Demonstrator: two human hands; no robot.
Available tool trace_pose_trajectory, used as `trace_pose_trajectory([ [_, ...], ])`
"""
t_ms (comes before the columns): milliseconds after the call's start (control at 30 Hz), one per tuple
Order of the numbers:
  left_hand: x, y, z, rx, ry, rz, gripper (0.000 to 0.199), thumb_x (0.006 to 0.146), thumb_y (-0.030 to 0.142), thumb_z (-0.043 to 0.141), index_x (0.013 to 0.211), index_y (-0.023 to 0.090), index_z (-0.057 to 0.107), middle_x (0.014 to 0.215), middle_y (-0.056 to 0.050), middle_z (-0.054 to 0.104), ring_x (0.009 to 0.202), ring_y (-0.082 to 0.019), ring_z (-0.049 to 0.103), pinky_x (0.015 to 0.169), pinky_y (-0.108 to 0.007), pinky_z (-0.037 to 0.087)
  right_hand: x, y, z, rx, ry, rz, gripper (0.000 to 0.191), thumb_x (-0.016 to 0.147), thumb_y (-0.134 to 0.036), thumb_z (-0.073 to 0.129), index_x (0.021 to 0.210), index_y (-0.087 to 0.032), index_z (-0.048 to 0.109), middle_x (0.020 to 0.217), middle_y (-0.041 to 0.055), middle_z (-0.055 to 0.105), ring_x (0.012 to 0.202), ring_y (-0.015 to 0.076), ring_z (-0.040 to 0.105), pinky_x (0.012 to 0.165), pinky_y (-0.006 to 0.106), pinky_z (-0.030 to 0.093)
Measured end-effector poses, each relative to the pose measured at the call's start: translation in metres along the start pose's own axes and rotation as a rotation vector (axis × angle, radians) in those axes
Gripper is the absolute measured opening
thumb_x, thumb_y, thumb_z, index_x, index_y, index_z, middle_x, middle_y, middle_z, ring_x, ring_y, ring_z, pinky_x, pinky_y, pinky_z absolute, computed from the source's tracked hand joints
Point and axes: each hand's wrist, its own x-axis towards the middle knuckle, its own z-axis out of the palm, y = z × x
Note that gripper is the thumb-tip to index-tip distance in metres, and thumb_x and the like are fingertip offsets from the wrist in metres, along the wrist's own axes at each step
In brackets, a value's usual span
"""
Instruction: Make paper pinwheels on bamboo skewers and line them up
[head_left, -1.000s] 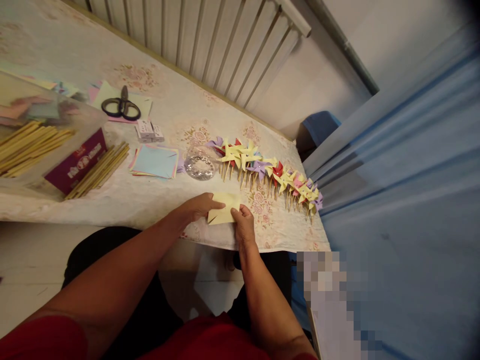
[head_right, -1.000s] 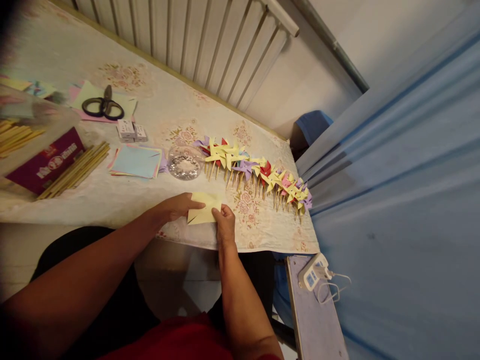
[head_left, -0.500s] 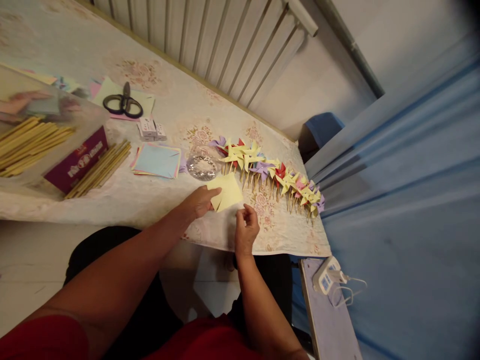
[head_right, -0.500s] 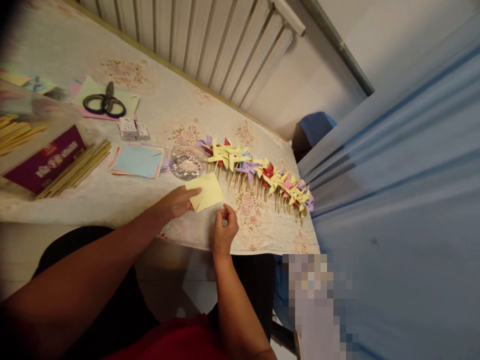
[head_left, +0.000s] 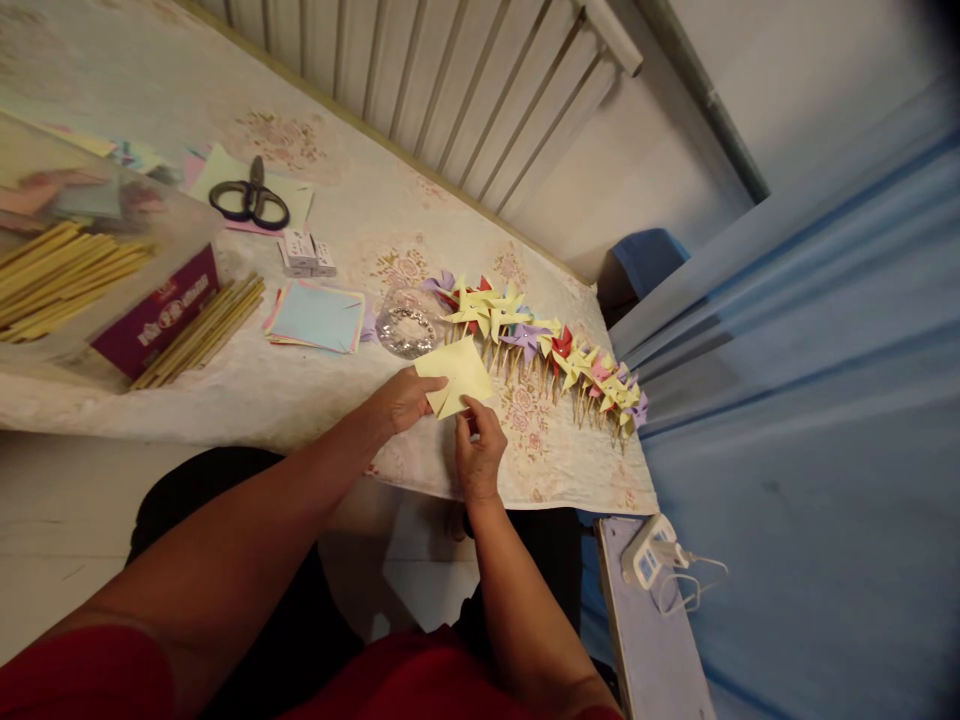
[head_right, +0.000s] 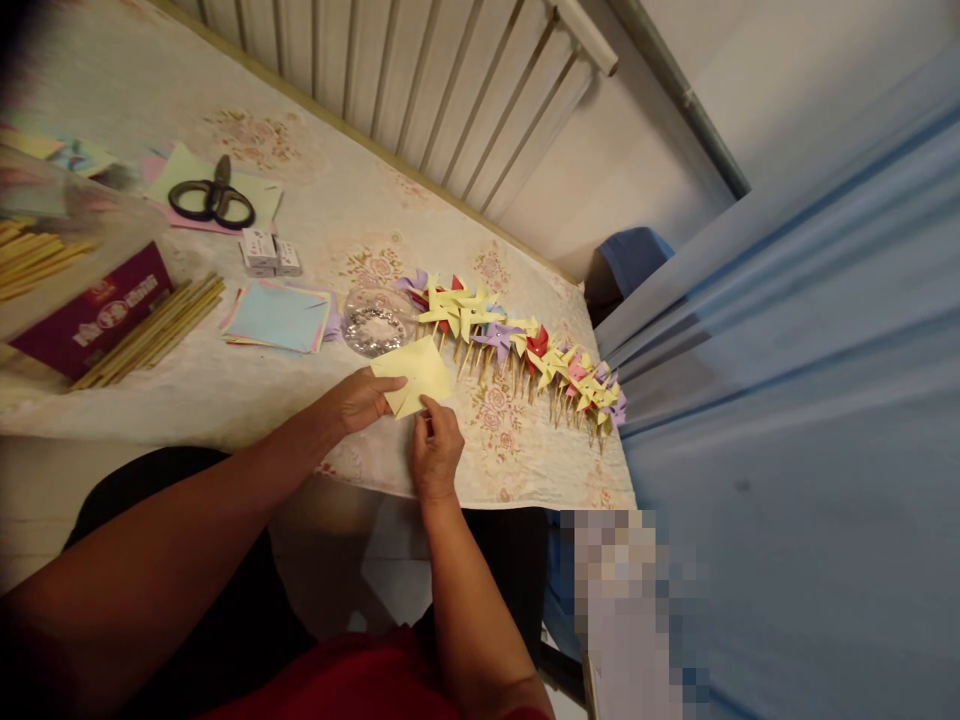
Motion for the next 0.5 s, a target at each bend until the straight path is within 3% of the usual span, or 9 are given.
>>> trace_pose_trajectory([
  [133, 0.000, -0.001, -0.001, 0.000, 0.012, -0.001, 0.043, 0.061, 0.011, 0.074, 0.103, 0.015, 0.070, 0.101, -0.010, 0.075, 0.090, -0.026, 0.070, 0.067, -0.032, 0.056, 0.002, -0.001, 0.002, -0.010, -0.022, 0.029, 0.031, 0.089, -0.026, 0.056, 0.116, -0.026, 0.072, 0.095, 0.0061, 0.065, 0.091, 0.0213, 0.059, 0.092, 0.036, 0.048],
  [333, -0.002, -0.002, 0.001, -0.001, -0.008, -0.008, 0.043, 0.059, 0.011, 0.076, 0.101, 0.014, 0.070, 0.099, -0.011, 0.075, 0.095, -0.027, 0.069, 0.072, -0.032, 0.055, 0.003, 0.001, 0.005, 0.036, 0.042, 0.030, 0.027, 0.086, -0.025, 0.059, 0.107, -0.027, 0.075, 0.092, 0.0044, 0.069, 0.084, 0.0201, 0.061, 0.087, 0.035, 0.049],
  [500, -0.007, 0.001, 0.005, 0.017, -0.026, -0.033, 0.033, 0.062, 0.012, 0.074, 0.095, 0.015, 0.071, 0.094, -0.008, 0.075, 0.090, -0.025, 0.068, 0.070, -0.031, 0.054, 0.006, -0.006, 0.011, 0.154, 0.045, 0.206, 0.018, 0.087, -0.034, 0.062, 0.095, -0.024, 0.074, 0.084, 0.0014, 0.070, 0.063, 0.0154, 0.058, 0.067, 0.030, 0.050],
])
